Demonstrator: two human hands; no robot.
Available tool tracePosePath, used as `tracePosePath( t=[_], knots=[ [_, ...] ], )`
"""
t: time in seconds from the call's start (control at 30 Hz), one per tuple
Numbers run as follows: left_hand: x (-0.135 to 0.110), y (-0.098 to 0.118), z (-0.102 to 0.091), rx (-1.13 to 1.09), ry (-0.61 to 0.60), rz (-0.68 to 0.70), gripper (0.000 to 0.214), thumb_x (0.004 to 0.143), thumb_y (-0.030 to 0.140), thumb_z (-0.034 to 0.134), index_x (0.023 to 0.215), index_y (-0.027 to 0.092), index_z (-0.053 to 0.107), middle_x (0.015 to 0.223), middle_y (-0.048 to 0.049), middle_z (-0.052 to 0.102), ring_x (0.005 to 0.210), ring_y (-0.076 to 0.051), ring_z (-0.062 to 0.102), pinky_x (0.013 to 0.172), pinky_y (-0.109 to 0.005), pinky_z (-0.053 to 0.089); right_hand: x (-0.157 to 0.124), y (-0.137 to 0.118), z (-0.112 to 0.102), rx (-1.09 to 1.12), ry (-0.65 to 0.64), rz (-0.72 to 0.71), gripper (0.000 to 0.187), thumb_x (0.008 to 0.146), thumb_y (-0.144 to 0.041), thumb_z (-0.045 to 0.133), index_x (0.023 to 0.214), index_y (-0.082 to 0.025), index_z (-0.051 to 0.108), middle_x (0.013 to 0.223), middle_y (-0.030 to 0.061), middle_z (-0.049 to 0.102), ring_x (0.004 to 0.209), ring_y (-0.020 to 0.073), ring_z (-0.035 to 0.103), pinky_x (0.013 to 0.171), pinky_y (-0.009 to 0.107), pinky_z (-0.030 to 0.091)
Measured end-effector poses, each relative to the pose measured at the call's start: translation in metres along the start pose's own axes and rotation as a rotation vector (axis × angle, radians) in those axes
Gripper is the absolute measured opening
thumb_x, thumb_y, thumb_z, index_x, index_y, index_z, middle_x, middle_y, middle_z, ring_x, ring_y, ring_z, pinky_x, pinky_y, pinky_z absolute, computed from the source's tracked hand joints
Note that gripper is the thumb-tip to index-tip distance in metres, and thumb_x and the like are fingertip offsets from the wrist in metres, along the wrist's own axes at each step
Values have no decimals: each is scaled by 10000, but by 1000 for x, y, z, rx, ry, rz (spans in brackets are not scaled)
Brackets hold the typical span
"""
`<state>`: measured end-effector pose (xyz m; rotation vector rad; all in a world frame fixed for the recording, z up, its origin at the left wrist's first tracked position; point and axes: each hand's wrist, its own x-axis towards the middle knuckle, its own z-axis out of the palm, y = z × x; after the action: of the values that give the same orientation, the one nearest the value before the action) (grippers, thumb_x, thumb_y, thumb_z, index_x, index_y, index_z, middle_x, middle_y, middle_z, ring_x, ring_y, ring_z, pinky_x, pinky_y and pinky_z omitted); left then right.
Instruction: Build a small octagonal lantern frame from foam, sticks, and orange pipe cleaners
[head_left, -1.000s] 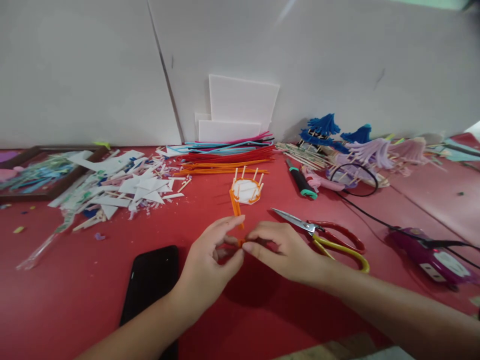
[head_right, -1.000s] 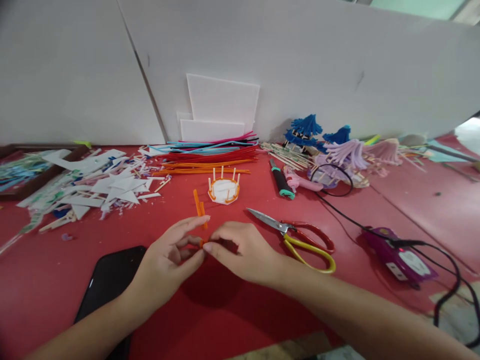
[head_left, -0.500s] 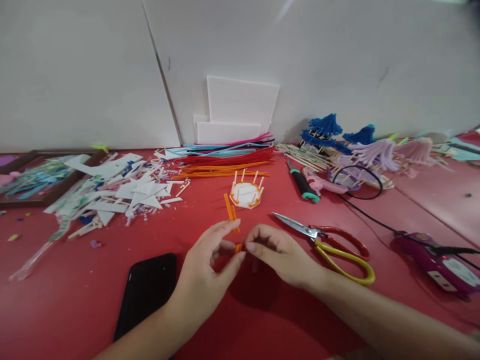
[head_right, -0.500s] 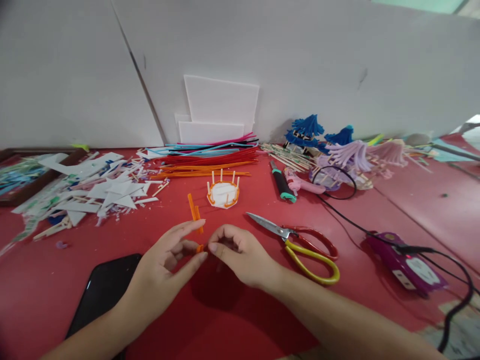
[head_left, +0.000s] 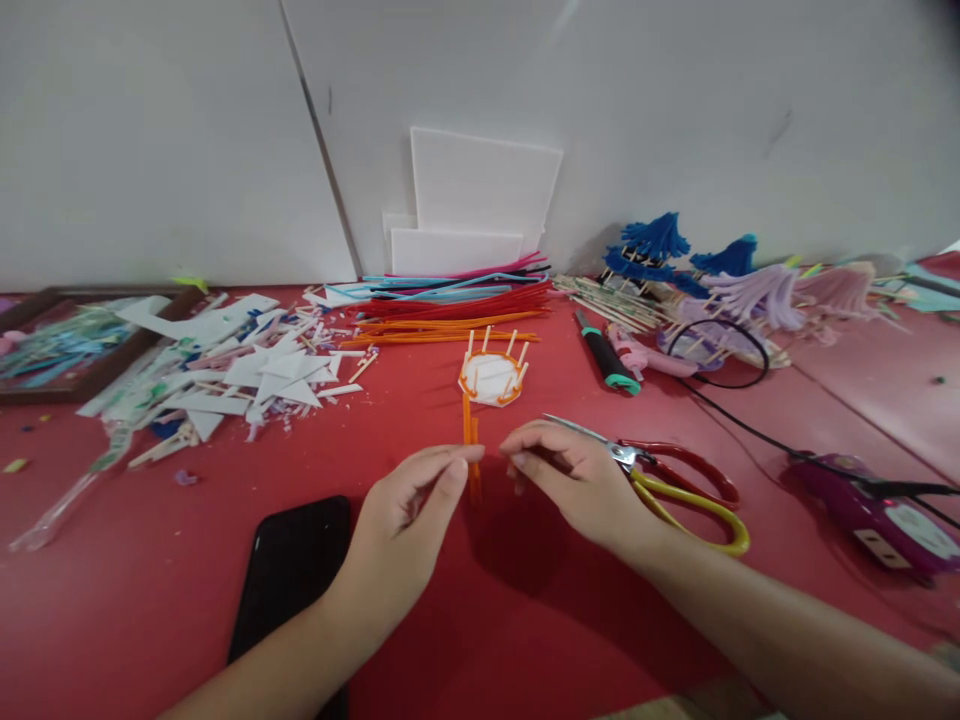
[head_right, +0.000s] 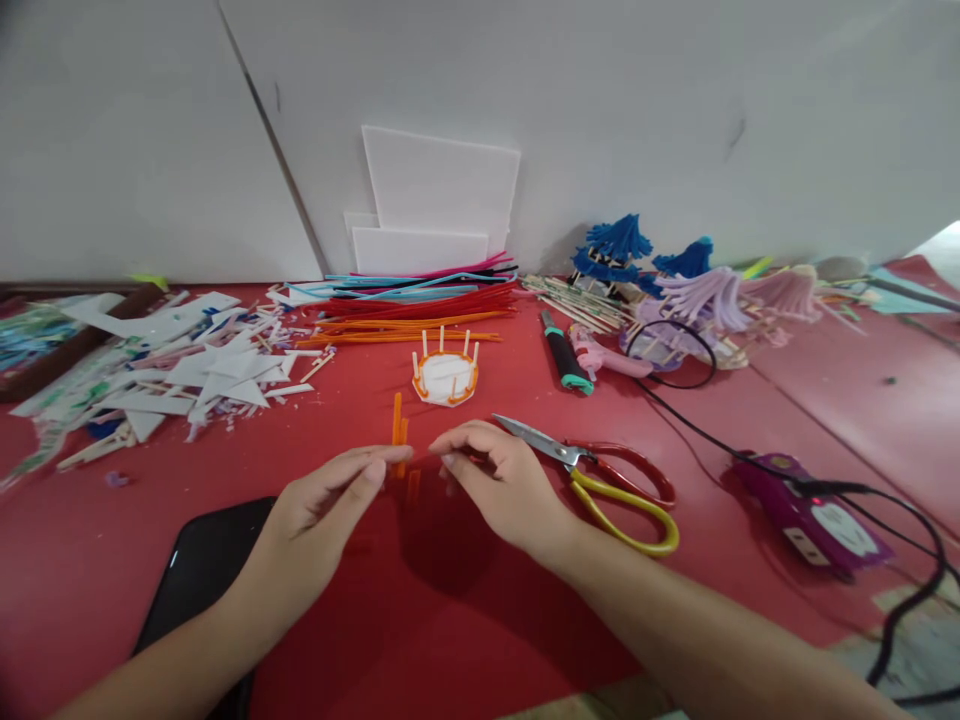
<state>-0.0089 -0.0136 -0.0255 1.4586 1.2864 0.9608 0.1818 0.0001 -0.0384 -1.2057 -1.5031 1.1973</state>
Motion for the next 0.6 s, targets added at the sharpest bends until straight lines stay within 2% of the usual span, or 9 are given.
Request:
tracePosePath(
  t=[0.1,0.17,0.23,0.3,0.37,0.5,0.6],
  knots=[
    [2,-3,-1,-302,42,-101,296,868,429,536,925,231,749,890,-43,716,788,-160,591,757,-276,473,0,-1,1,51,-14,-9,173,828,-309,602,932,-203,692,827,16,598,668,111,602,672,277,492],
    [2,-3,0,-449,-32,-193,268,839,420,583,850,224,765,752,-27,692,668,-127,546,640,-238,445,-1,-2,3,164,-54,46,182,831,-343,612,924,-215,702,834,9,597,643,99,600,658,266,493],
    [1,1,1,-529,-156,-257,252,814,404,613,797,212,775,690,-26,676,629,-115,526,607,-225,422,-2,-2,5,296,-114,78,189,831,-370,619,868,-208,709,800,-1,590,610,87,590,637,254,492],
    [1,5,2,-558,-251,-265,272,811,401,608,761,197,780,693,-40,687,628,-115,522,620,-228,418,-3,-3,8,402,-175,73,194,817,-374,642,830,-193,708,773,-8,579,579,80,582,601,243,489],
    [0,8,3,-557,-295,-258,291,816,398,595,737,187,780,700,-49,695,619,-112,510,617,-230,408,-4,-3,10,458,-220,62,181,800,-356,667,823,-181,706,771,-11,570,561,77,580,565,235,483],
    [0,9,2,-525,-322,-273,301,815,413,596,725,181,766,681,-42,681,613,-110,505,604,-227,399,-4,-4,10,485,-231,28,152,777,-309,697,747,-163,666,697,-28,555,558,67,551,569,222,460],
    [-1,8,3,-493,-320,-203,304,835,460,575,793,193,713,741,-18,675,676,-114,544,655,-228,420,-3,-5,8,411,-191,-4,187,793,-308,681,696,-160,621,658,-28,549,586,76,543,597,228,446]
  ],
)
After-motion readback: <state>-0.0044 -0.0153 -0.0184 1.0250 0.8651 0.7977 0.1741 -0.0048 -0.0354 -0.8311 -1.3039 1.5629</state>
